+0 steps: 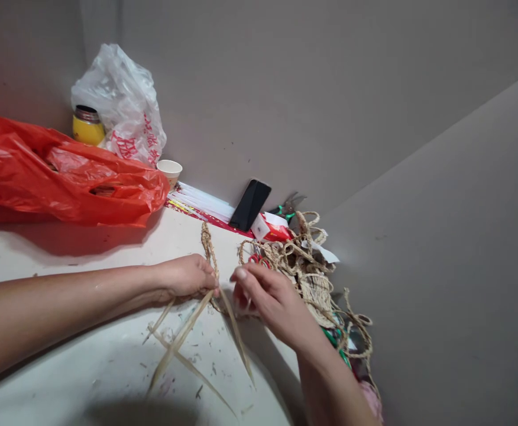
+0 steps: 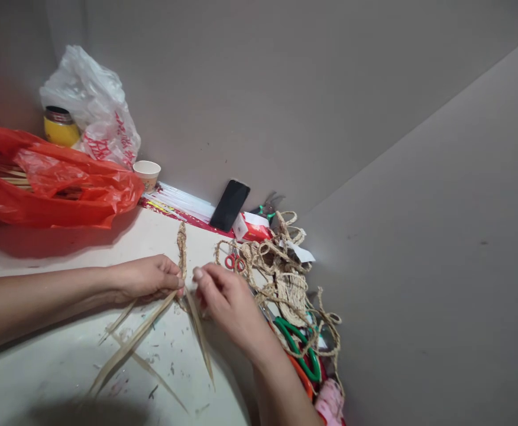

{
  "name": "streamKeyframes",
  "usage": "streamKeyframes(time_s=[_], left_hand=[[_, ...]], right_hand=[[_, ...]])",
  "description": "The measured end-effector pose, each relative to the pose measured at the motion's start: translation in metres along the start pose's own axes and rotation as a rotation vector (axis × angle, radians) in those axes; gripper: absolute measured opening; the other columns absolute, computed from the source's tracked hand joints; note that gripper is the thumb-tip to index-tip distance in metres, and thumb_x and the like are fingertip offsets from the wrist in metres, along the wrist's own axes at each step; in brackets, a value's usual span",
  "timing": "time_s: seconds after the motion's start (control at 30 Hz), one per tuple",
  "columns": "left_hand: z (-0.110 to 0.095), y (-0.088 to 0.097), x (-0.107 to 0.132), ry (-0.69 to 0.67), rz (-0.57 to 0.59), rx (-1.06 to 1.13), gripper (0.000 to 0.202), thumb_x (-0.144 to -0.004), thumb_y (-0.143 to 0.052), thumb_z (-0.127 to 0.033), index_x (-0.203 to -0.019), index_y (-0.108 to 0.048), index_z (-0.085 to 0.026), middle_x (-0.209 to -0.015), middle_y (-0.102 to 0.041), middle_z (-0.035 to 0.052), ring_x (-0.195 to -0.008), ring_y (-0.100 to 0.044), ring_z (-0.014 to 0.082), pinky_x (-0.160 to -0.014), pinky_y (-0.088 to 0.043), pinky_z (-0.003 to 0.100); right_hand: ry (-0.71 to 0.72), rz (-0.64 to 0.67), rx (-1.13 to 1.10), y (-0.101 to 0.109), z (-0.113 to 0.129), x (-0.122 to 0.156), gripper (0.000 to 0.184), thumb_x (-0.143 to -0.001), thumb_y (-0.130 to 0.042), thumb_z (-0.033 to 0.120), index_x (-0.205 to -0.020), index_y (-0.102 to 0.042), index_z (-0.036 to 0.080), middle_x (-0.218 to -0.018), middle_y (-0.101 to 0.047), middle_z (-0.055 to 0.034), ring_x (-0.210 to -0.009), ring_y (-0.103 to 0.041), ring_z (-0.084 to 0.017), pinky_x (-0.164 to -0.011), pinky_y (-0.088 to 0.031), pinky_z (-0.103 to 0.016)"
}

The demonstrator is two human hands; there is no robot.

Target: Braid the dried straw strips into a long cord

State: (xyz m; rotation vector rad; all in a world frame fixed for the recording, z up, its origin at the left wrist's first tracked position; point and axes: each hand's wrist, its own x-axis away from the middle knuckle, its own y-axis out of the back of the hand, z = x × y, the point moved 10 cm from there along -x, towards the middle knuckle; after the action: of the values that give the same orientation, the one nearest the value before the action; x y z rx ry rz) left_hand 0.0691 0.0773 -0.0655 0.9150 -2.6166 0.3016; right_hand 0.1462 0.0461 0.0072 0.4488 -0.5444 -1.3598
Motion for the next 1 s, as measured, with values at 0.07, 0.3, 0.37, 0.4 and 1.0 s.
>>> streamKeyframes(time_s=[0.07,0.3,0.37,0.4,1.0], left_hand=[[-0.002,-0.001,0.000,-0.023,0.020,0.017,0.017,-0.069,-0.055,-0.032,-0.065,-0.056,-0.015,-0.038,-0.032,-0.0087,-0.033,-0.020,0.0059,-0.035,-0.011,0.023],[-0.015,-0.011,0.001,-0.108,0.096,0.088,0.021,-0.072,-0.055,-0.029,-0.060,-0.057,-0.012,-0.050,-0.052,-0.0026,-0.047,-0.041,0.0062,-0.050,-0.030,0.018],[-0.016,-0.009,0.001,-0.114,0.079,0.097,0.020,-0.070,-0.058,-0.030,-0.060,-0.057,-0.012,-0.054,-0.054,-0.0015,-0.053,-0.046,0.0075,-0.054,-0.032,0.019],[-0.015,-0.007,0.001,-0.108,0.060,0.078,0.020,-0.070,-0.059,-0.030,-0.061,-0.057,-0.012,-0.052,-0.052,-0.0026,-0.051,-0.044,0.0070,-0.052,-0.031,0.019],[-0.010,-0.005,-0.001,-0.084,0.122,-0.049,0.024,-0.074,-0.056,-0.038,-0.070,-0.056,-0.014,-0.045,-0.031,-0.0084,-0.040,-0.020,0.0059,-0.041,-0.012,0.023]], right_hand=[[-0.031,-0.083,-0.016,0.005,-0.017,-0.013,0.037,-0.087,-0.046,0.049,-0.075,-0.058,0.016,-0.067,-0.059,-0.0019,-0.059,-0.053,-0.012,-0.052,-0.039,-0.021],[-0.190,0.178,-0.350,-0.045,-0.049,-0.024,0.045,-0.086,-0.043,0.053,-0.072,-0.061,0.014,-0.051,-0.049,0.0031,-0.042,-0.039,-0.008,-0.042,-0.031,-0.021],[-0.138,0.141,-0.284,-0.037,-0.046,-0.026,0.042,-0.086,-0.045,0.049,-0.075,-0.064,0.014,-0.056,-0.054,0.0007,-0.048,-0.045,-0.010,-0.047,-0.036,-0.022],[-0.103,0.072,-0.224,-0.027,-0.043,-0.026,0.037,-0.085,-0.048,0.047,-0.080,-0.065,0.014,-0.064,-0.059,-0.0015,-0.056,-0.051,-0.013,-0.053,-0.039,-0.023],[-0.154,0.231,-0.431,-0.042,-0.045,-0.022,0.039,-0.082,-0.052,0.050,-0.068,-0.056,0.014,-0.045,-0.033,0.0086,-0.039,-0.023,-0.005,-0.037,-0.016,-0.020]])
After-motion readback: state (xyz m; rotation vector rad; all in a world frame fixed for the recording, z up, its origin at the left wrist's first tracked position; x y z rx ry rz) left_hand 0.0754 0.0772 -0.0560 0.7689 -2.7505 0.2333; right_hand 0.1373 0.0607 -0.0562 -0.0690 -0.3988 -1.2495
